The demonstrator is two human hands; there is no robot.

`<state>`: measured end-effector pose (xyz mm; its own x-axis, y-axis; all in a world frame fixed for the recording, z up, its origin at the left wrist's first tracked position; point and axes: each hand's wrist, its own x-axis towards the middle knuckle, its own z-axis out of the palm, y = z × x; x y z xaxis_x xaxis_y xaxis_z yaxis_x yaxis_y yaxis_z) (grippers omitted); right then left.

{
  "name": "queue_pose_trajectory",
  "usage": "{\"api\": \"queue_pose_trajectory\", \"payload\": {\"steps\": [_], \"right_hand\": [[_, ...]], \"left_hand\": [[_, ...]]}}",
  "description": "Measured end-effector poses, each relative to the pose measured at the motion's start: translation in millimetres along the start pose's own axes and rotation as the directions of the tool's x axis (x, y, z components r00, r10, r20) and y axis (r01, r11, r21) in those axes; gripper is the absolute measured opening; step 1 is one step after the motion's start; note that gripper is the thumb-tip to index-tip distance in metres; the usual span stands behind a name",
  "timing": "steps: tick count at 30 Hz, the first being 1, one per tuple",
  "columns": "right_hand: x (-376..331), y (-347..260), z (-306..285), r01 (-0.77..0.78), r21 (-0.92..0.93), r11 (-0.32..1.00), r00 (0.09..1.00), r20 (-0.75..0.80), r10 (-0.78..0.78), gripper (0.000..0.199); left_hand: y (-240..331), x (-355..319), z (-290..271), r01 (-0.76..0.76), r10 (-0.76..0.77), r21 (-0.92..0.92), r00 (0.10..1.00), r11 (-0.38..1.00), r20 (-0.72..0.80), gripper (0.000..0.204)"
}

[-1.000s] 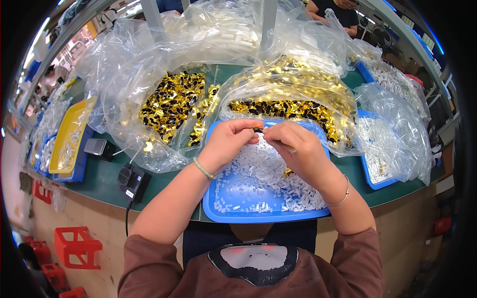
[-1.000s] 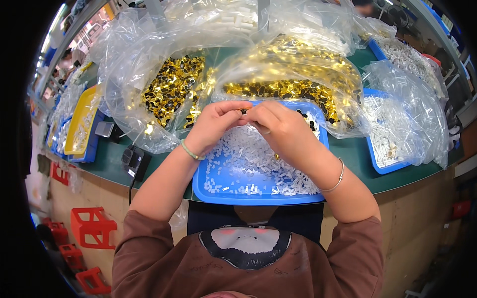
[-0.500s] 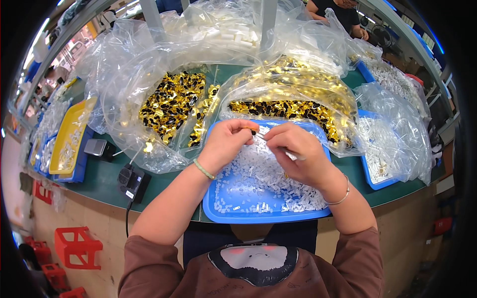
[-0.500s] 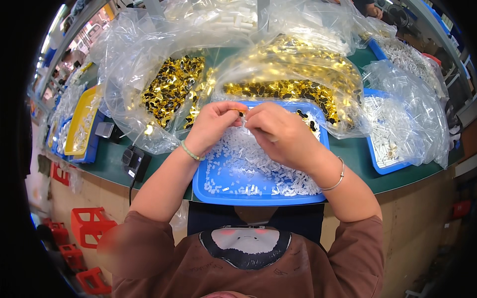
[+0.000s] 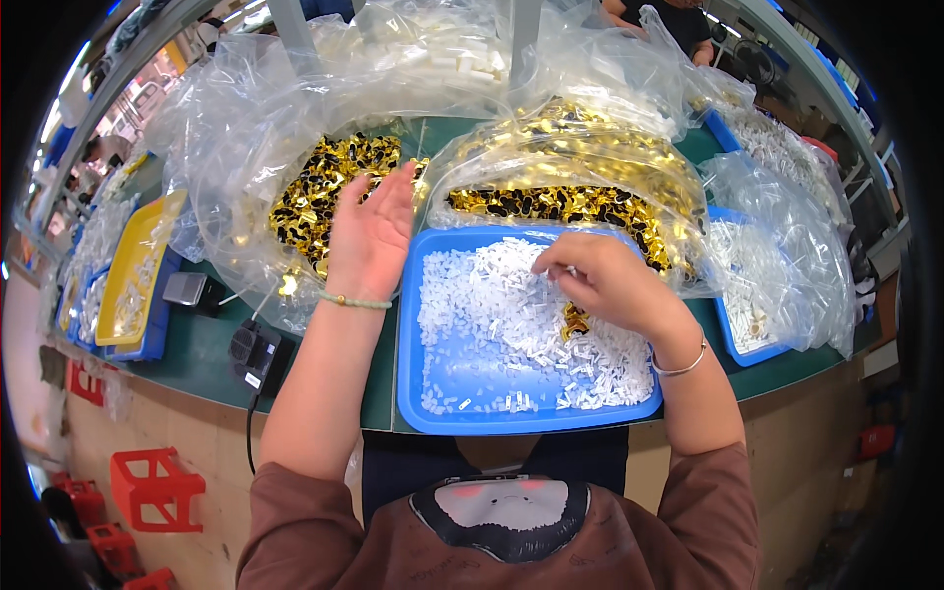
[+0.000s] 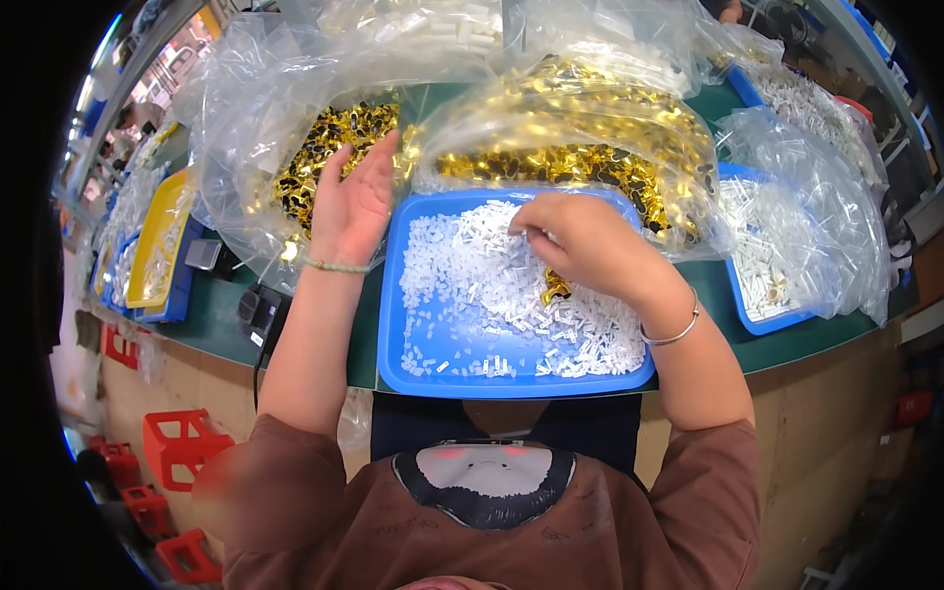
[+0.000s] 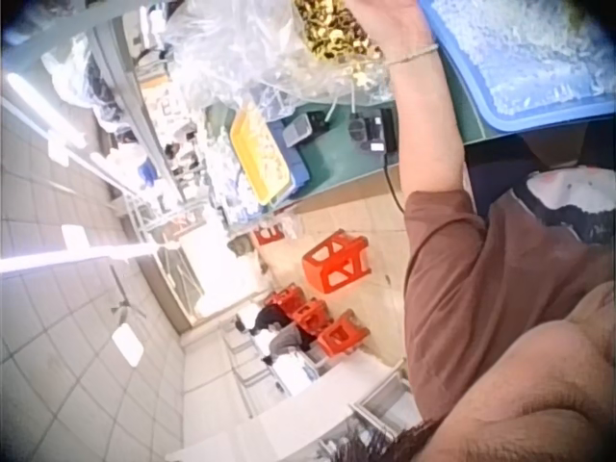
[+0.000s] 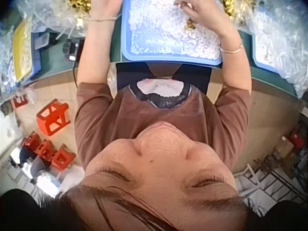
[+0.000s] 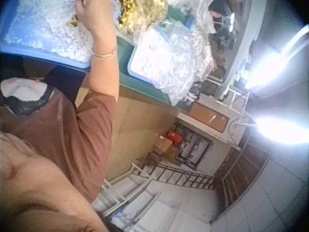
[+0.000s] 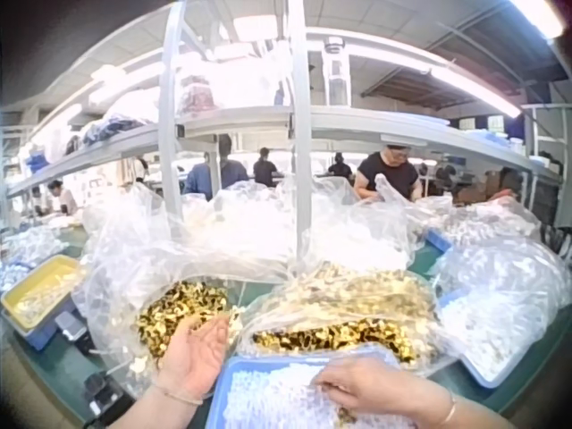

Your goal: The person repeatedly picks small gold and black components from a blue tray and assembles them by hand. They insert a small white piece into each gold component and place the assembled units back into the tray. The process is repetitive and performed one at a time.

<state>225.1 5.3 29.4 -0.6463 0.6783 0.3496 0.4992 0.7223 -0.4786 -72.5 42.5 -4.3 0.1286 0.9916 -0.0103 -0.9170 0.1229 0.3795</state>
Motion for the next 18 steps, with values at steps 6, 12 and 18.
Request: {"api": "queue_pose_trajectory", "payload": {"steps": [6,12,18], "right_hand": [[-6,11,-9,-0.114,-0.170,0.979,0.992,-0.066,0.104,0.013],[-8,-1,-39,-0.203,0.081,0.976,0.888,0.436,0.148,0.025],[-15,-9,-26,-0.112,-0.090,0.990,0.912,0.387,0.138,0.027]], "left_hand": [[-47,-32,36,-0.412,-0.066,0.911,0.909,-0.011,0.410,0.025],[-55,-38,38,-0.312,-0.214,0.950,0.927,0.011,0.307,0.021],[-59,-38,37,-0.269,-0.305,0.961,0.911,0.072,0.278,0.023]]}}
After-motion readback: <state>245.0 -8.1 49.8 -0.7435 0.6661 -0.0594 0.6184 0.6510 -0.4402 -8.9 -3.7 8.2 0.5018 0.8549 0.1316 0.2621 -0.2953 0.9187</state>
